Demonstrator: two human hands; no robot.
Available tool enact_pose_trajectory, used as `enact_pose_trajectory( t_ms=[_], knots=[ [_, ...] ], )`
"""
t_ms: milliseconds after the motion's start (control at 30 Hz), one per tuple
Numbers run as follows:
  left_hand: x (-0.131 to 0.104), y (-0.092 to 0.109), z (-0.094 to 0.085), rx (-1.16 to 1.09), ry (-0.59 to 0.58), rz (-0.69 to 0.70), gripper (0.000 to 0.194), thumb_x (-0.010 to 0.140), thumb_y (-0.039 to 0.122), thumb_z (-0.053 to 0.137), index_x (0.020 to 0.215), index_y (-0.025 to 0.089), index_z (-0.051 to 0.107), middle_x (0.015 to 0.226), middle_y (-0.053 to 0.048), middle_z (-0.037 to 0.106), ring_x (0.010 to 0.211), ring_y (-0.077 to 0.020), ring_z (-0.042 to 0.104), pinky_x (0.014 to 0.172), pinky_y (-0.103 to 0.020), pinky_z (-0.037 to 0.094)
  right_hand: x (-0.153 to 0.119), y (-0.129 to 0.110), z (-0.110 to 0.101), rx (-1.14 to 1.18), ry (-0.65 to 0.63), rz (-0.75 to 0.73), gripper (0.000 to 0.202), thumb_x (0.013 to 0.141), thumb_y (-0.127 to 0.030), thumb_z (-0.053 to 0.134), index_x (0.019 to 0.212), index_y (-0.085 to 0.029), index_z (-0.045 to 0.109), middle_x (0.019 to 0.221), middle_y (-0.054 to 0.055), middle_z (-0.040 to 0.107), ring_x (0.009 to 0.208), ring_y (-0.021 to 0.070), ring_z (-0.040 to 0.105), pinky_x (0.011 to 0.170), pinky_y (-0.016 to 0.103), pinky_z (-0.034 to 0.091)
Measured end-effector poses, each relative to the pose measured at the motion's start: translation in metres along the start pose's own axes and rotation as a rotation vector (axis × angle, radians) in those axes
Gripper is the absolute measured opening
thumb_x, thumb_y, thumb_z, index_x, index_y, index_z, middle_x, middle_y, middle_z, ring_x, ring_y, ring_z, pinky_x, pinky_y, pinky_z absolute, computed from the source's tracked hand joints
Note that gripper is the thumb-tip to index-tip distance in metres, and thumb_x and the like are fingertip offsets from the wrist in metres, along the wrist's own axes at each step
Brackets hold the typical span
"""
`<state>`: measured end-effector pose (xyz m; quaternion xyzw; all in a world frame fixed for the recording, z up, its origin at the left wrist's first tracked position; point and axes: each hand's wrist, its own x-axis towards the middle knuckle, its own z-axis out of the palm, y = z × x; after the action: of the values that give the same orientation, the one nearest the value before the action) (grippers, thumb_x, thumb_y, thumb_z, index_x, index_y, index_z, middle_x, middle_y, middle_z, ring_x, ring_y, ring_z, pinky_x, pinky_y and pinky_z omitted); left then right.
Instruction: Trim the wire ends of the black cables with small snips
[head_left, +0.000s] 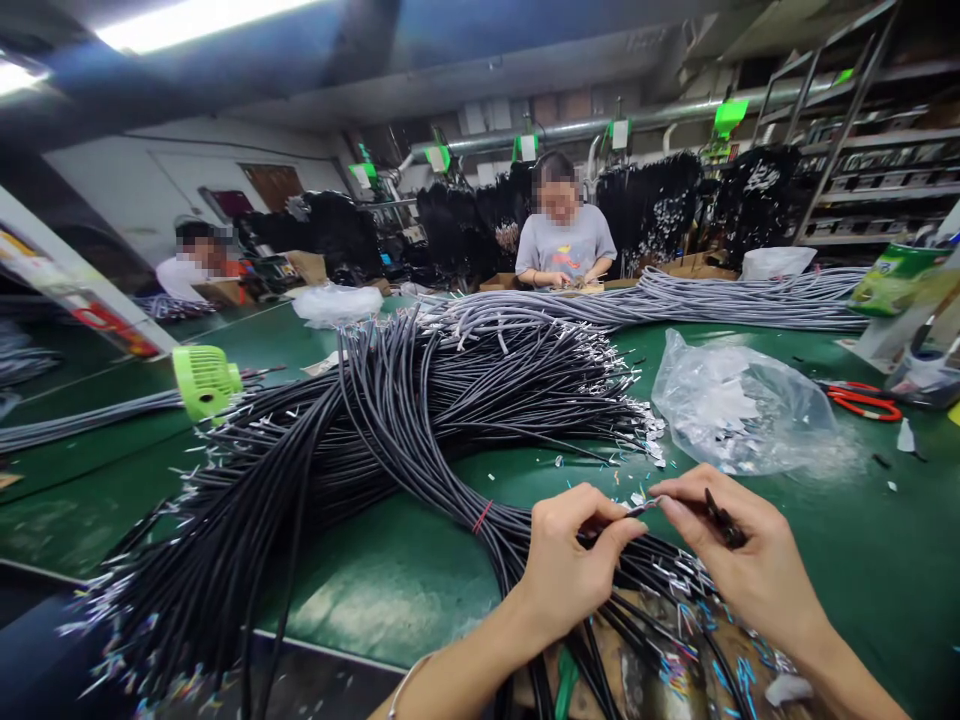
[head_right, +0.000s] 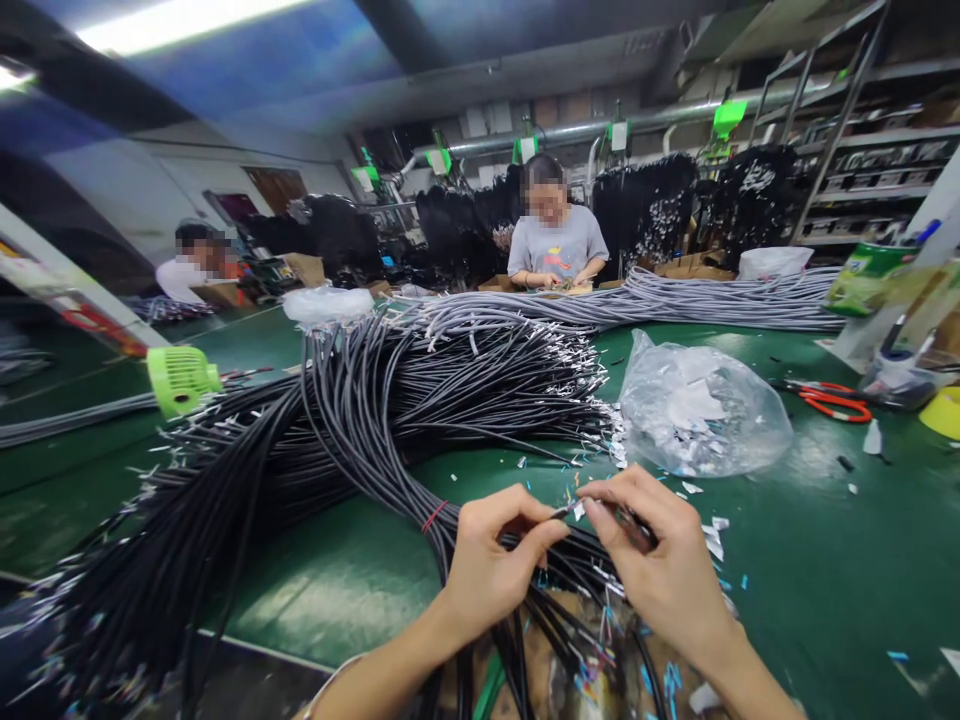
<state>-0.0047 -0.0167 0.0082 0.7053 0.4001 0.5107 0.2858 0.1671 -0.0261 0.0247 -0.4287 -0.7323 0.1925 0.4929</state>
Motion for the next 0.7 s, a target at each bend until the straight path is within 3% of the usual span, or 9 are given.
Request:
enact_pose_trajectory(
  t_ms=[333,433,600,700],
  knots=[
    [-0.001,-0.001,0.001,0.155,0.054,0.133,0.018,0.078,0.018,0.064,0.062,0.013,0.058,0.057,0.0,0.055,0.051,-0.0074,0.046,0.05,-0.019,0.034,-0.001,0.004,0.004,-0.045,0.01,-0.136,0.017,0.085,-0.008,0.055,0.095,-0.021,0.061,0.083,0.001,0.057,0.074,0.0111,0.054,0.064,0.022,0.043],
    [-0.001,-0.001,0.001,0.175,0.057,0.166,0.017,0.078,0.016,0.065,0.063,0.013,0.058,0.057,0.0,0.056,0.051,-0.0077,0.047,0.051,-0.019,0.034,-0.001,0.003,0.004,-0.041,0.02,-0.113,0.015,0.085,-0.009,0.055,0.092,-0.02,0.062,0.082,0.001,0.057,0.072,0.0113,0.054,0.063,0.022,0.042],
    [-0.001,0.0,0.002,0.094,0.036,0.164,0.014,0.078,0.015,0.065,0.065,0.012,0.061,0.058,0.0,0.058,0.052,-0.0079,0.049,0.052,-0.019,0.036,0.001,0.008,0.006,0.122,-0.057,0.225,0.012,0.082,-0.025,0.059,0.074,-0.018,0.063,0.07,0.001,0.056,0.061,0.0116,0.049,0.053,0.023,0.037],
    [0.0,0.002,0.0,0.026,-0.031,0.115,0.013,0.08,0.015,0.063,0.067,0.012,0.063,0.055,0.0,0.055,0.049,-0.0077,0.05,0.052,-0.019,0.037,0.001,0.011,0.008,0.365,-0.119,0.457,0.017,0.079,-0.033,0.061,0.08,-0.016,0.063,0.06,-0.003,0.047,0.05,0.0081,0.039,0.045,0.021,0.029]
  ],
)
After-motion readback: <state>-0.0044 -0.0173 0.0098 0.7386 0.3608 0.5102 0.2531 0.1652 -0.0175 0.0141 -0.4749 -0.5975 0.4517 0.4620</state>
